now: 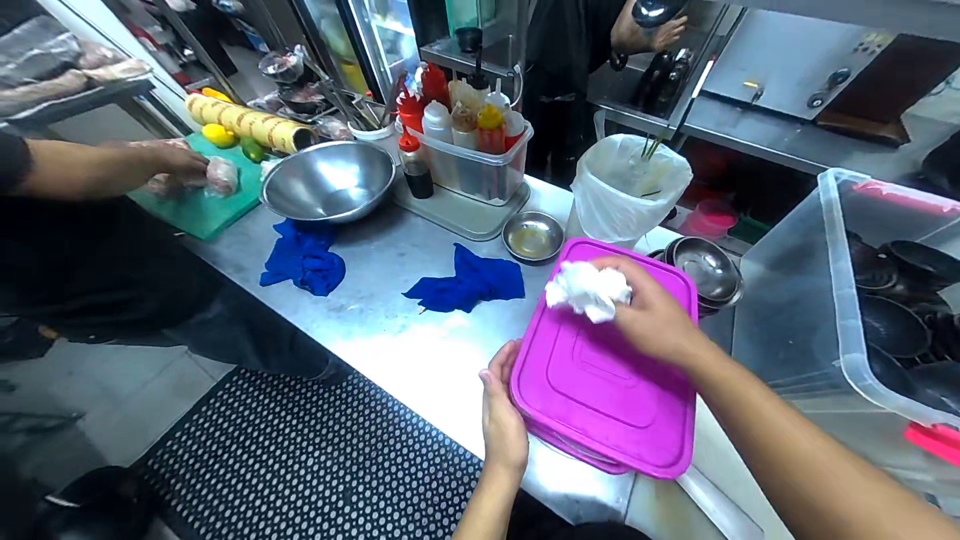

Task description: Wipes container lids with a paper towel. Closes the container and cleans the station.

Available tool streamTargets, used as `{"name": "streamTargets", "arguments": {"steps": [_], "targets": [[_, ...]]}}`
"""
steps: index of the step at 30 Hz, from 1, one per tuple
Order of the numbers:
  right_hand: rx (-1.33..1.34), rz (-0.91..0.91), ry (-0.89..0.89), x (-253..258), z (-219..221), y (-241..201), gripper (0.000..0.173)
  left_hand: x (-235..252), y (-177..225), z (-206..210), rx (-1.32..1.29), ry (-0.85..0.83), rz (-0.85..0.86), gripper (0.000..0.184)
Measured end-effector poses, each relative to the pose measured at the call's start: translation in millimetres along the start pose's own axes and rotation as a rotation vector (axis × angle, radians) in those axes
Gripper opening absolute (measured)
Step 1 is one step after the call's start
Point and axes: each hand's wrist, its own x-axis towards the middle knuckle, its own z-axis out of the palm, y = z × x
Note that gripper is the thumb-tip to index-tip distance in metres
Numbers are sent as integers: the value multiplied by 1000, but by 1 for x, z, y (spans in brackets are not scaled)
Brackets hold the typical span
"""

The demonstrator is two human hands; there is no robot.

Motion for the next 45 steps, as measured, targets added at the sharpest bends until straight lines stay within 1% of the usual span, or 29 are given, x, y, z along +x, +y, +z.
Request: {"name": "streamTargets", "arguments": {"steps": [1,3,5,7,8,10,11,12,14,16,17,18,19,21,22,24,26,27,28,29,30,32,33,35,38,40,42,43,45], "targets": [[-34,27,43,14,-2,5,37,2,-2,4,-8,35,1,85],[-142,97,54,36,4,14,36,5,-6,10,-19,76,-4,83],[-287,59,-8,39,21,18,35,9,-7,13,-31,87,-3,84],[-414,-93,-138,17,45,15,35,14,-3,12,-48,87,-1,85],[-427,-147,-246,2,53,9,36,16,-1,10,-70,82,6,85],[-335,-210,-508,-23,57,-6,37,19,1,5,-123,30,37,86],[-270,-211,-587,-28,55,-13,36,20,2,3,-139,-3,41,87],[-224,-185,-590,-25,49,-18,34,21,1,3,-134,-14,44,87],[-209,-116,-411,-4,32,-23,34,23,-4,3,-129,-1,44,87],[-304,-103,-177,30,15,-15,36,26,-8,3,-140,-18,44,87],[-362,-97,-114,46,10,-7,36,26,-8,4,-139,-21,46,87],[-419,-86,-97,56,8,2,37,27,-8,5,-138,-17,50,88],[-468,-89,-112,57,13,10,37,27,-7,6,-141,-10,52,88],[-522,-194,-168,34,36,17,38,28,-7,6,-155,11,77,87],[-506,-259,-226,18,48,16,37,29,-8,5,-159,21,99,88],[-357,-360,-427,-10,65,6,36,30,-6,2,-156,47,144,92],[-171,-332,-619,-20,65,-9,37,31,-1,-2,-179,10,172,95],[-95,-265,-652,-17,58,-15,34,32,2,-4,-190,-28,172,95],[-39,-183,-635,-11,48,-20,31,33,4,-6,-192,-68,168,92],[-23,-108,-578,-6,37,-21,29,35,5,-9,-168,-98,164,88],[-53,-79,-488,0,27,-20,30,40,8,-13,-120,-121,146,83],[-207,-120,-273,13,11,-7,33,60,21,-19,31,-167,81,75],[-297,-139,-220,19,7,3,33,73,32,-18,100,-181,31,73],[-451,-154,-221,23,9,18,35,107,55,-7,194,-251,-63,68],[-591,-189,-225,11,36,17,39,160,78,25,473,-427,-129,47],[-626,-206,-249,1,51,11,40,187,78,48,727,-580,-118,53],[-639,-203,-334,-8,60,4,40,207,64,66,932,-675,-43,60],[-652,-191,-384,-12,63,0,43,213,57,72,972,-675,-16,61],[-656,-161,-451,-20,68,-7,47,215,47,80,984,-606,7,54]]}}
